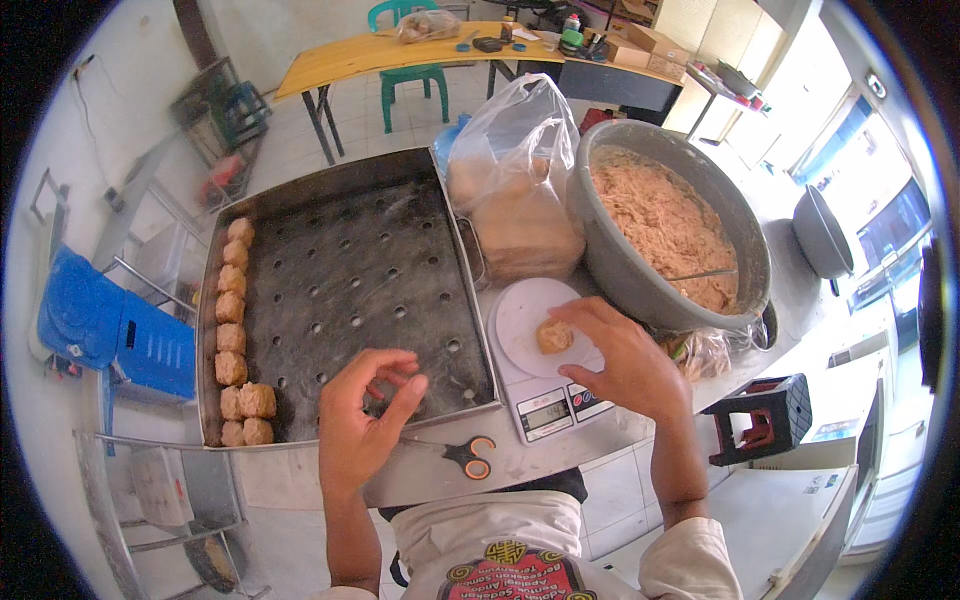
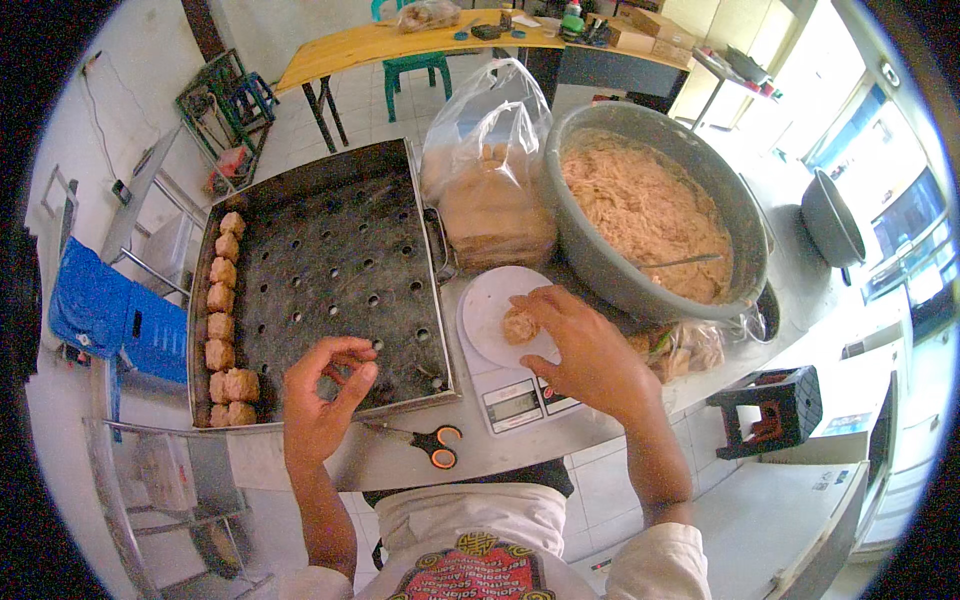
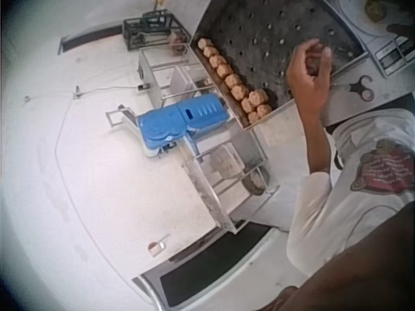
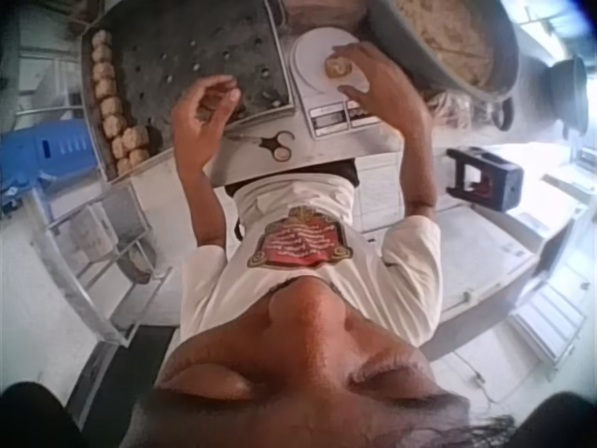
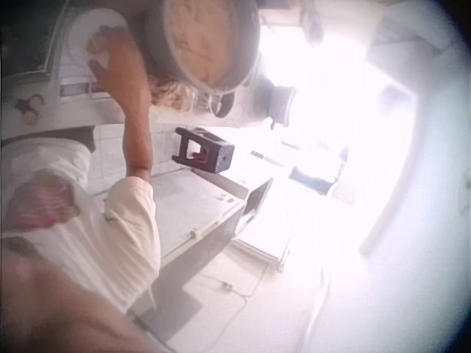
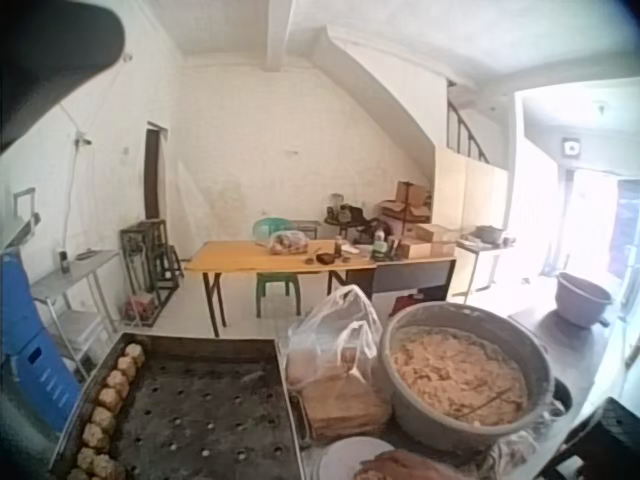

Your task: The person scoops a pinkish mixture from a large bowl, places it onto a small square base, and arranges the assembled items on a perforated metal tray. The person uses a digital scale to weigh each item and occasionally uses scissors to trim the mixture. A second person is visible in the background.

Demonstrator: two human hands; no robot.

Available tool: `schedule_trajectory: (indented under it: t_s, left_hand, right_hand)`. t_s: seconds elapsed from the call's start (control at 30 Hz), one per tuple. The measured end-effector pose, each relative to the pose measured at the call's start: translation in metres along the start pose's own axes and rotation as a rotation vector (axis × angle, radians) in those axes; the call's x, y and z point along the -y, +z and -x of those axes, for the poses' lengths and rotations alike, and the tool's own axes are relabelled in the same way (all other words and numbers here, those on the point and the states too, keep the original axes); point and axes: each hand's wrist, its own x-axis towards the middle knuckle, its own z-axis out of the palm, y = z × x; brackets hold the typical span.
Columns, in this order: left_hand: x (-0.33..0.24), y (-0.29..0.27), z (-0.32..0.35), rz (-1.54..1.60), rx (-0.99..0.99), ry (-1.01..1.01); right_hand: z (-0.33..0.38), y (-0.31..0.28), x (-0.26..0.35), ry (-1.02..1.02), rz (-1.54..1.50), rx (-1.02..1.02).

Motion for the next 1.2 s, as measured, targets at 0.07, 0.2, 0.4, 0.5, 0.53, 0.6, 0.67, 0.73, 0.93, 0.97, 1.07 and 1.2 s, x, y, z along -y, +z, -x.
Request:
schedule_trajectory:
  t_s: [0.07, 0.2, 0.4, 0.5, 0.53, 0.6, 0.67, 0.73, 0.93, 0.97, 1.07, 1.2]
  left_hand:
    - [-0.002, 0.000, 0.000, -0.005, -0.004, -0.001]
    - [-0.002, 0.000, 0.000, -0.007, -0.011, -0.011]
    - [-0.001, 0.001, 0.000, -0.005, -0.011, -0.006]
    - [-0.001, 0.002, 0.000, 0.005, -0.010, -0.013]
    - [-0.001, 0.003, 0.000, 0.009, -0.009, -0.019]
    - [-0.002, 0.002, 0.001, 0.003, -0.006, -0.032]
    - [-0.002, 0.001, 0.002, -0.001, -0.007, -0.041]
    - [-0.002, 0.001, 0.001, -0.001, -0.012, -0.035]
    - [-0.003, 0.001, -0.001, -0.002, -0.026, -0.006]
    - [-0.002, 0.001, 0.000, 0.004, -0.024, -0.011]
    - [0.000, 0.002, -0.001, 0.010, -0.028, -0.014]
    - [-0.002, 0.002, -0.001, 0.004, -0.030, -0.031]
  right_hand:
    - [0.000, 0.000, 0.000, -0.005, 0.020, -0.004]
    - [-0.002, 0.010, 0.004, 0.019, 0.090, -0.028]
    - [-0.001, 0.031, 0.007, 0.015, 0.107, -0.044]
    - [0.019, 0.019, 0.022, -0.036, -0.101, 0.057]
    - [0.024, 0.015, 0.026, -0.041, -0.197, 0.108]
    - [0.028, 0.011, 0.027, -0.093, -0.281, 0.179]
    - [0.029, 0.008, 0.021, -0.083, -0.297, 0.149]
    - [0.023, -0.001, 0.008, -0.008, -0.240, 0.018]
    - [-0.011, 0.002, -0.018, 0.075, -0.108, -0.220]
    - [-0.014, 0.005, -0.018, 0.081, -0.110, -0.190]
    - [-0.021, 0.017, -0.021, 0.070, -0.084, -0.156]
    - [-0.025, 0.024, -0.024, 0.062, -0.045, -0.099]
